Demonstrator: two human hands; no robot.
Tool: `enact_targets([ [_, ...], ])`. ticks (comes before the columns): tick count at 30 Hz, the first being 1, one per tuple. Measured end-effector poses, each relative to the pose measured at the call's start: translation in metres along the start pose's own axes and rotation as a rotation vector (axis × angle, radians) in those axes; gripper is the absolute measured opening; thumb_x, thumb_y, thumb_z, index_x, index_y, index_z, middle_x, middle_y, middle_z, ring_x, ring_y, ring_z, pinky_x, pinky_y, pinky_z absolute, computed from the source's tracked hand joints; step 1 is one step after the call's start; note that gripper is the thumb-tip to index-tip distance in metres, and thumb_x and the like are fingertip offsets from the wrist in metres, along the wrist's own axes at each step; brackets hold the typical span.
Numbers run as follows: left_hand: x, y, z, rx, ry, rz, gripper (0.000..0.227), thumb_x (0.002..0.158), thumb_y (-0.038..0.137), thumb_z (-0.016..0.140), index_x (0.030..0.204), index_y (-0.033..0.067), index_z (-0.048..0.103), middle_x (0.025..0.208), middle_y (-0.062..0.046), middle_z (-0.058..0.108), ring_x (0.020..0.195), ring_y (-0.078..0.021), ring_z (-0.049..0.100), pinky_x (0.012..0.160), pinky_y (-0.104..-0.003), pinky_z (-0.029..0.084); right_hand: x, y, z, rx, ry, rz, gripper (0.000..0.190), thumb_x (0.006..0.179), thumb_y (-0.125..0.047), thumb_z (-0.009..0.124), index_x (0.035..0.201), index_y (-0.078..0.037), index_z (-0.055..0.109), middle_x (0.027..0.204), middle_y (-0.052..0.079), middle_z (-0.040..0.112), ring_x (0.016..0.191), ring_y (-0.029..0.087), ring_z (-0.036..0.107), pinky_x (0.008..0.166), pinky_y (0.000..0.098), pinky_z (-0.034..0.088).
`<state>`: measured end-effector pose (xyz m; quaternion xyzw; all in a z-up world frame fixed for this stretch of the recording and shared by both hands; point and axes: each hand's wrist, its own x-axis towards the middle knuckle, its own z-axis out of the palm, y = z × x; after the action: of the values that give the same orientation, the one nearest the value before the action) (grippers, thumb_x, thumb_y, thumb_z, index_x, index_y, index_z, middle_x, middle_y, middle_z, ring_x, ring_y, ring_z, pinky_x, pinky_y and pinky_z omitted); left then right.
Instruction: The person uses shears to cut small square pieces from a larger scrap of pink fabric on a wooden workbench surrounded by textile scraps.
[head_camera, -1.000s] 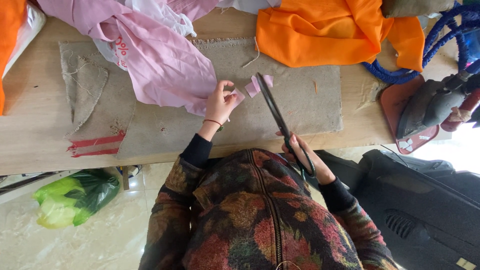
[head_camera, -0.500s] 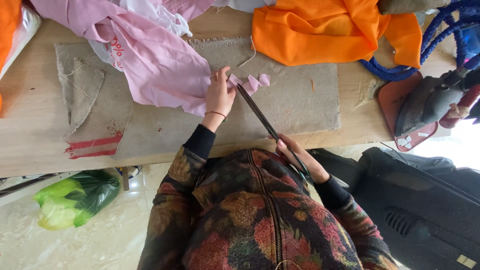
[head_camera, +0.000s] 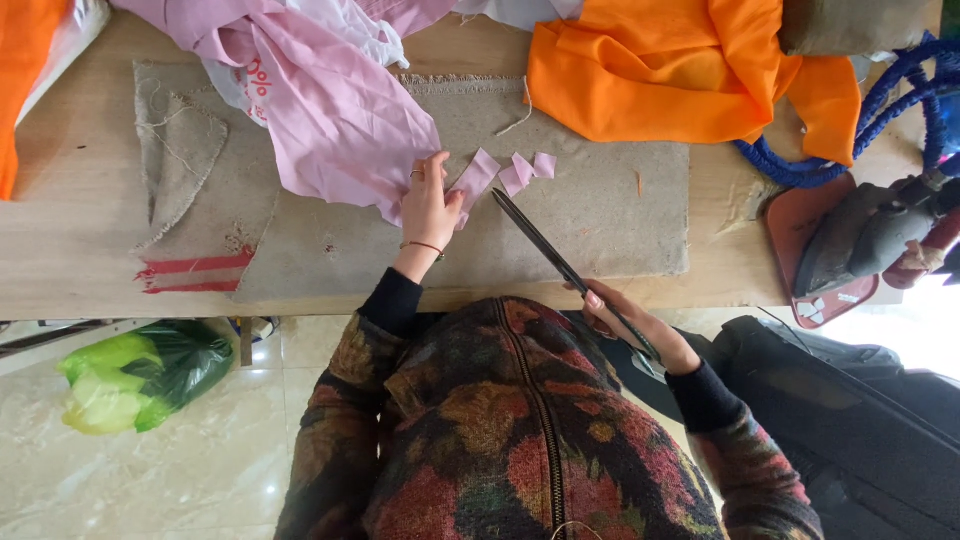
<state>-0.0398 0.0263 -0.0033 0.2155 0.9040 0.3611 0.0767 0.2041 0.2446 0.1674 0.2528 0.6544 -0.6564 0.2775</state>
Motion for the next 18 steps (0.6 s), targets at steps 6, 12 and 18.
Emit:
enact_targets([
  [6,0.001,0.002,-0.003,0.006,-0.002,-0.002,0.07,0.08,0.013,0.079,0.138,0.0238,0.039,0.113,-0.005,0.053,0.098,-0.0347,0.07,0.078,-0.052,0.059,0.015,-0.031,0.001,-0.04,0.047,0.006,0.07,0.106,-0.045,0.049,0.152,0.006,0.035,0.09,0.004,0.049,0.075,0.008,0.043,0.064,0.0212,0.037],
  [12,0.001,0.0,-0.002,0.034,0.003,-0.003,0.07,0.081,0.016,0.077,0.139,0.0241,0.04,0.115,-0.006,0.053,0.098,-0.0378,0.07,0.078,-0.054,0.059,0.03,-0.036,0.0,-0.168,0.049,0.069,0.077,0.098,-0.058,0.053,0.154,-0.006,0.042,0.096,0.009,0.055,0.082,0.017,0.053,0.077,0.0321,0.044],
  [18,0.001,-0.005,0.002,0.045,-0.013,0.015,0.07,0.08,0.018,0.076,0.14,0.0233,0.041,0.114,-0.006,0.053,0.101,-0.0359,0.069,0.078,-0.053,0.059,0.04,-0.057,-0.001,-0.174,0.057,0.014,0.08,0.095,-0.06,0.054,0.155,-0.008,0.041,0.1,0.013,0.056,0.091,0.022,0.056,0.081,0.0355,0.047],
])
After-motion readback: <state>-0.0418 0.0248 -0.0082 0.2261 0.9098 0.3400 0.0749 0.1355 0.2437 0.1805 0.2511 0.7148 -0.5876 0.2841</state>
